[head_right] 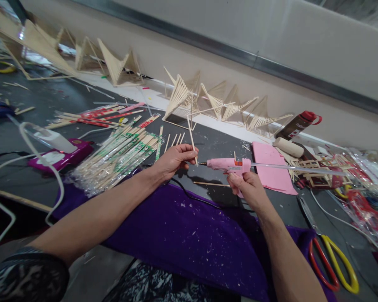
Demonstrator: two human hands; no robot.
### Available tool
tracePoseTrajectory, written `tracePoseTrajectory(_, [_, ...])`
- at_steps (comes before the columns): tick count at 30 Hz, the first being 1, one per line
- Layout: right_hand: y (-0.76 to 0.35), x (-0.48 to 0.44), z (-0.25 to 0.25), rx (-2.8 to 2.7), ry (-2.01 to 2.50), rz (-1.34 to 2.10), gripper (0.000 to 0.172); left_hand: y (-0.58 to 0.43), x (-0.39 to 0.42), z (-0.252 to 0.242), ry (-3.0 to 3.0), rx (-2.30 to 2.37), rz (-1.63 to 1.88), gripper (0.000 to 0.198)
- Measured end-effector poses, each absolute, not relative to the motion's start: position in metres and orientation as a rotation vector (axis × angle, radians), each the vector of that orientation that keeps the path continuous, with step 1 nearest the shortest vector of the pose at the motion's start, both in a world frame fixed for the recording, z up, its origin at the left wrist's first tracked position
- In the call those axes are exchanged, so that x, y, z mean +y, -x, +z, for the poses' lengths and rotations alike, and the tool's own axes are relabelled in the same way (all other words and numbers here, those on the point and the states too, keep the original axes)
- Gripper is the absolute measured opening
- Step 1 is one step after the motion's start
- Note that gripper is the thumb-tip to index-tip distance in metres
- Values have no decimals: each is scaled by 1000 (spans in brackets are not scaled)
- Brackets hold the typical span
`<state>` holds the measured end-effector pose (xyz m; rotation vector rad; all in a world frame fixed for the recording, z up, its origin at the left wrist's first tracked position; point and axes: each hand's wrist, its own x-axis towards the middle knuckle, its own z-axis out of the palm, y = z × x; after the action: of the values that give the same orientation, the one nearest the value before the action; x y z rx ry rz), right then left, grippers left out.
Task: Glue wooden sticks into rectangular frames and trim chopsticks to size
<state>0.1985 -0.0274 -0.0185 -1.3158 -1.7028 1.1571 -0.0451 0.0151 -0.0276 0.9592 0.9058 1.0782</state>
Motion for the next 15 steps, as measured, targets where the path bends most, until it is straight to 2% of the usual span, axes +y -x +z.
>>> tracePoseTrajectory(15, [-197,-28,-18,-1741,1311,1207,35,46,16,-28,-963,923,1088,18])
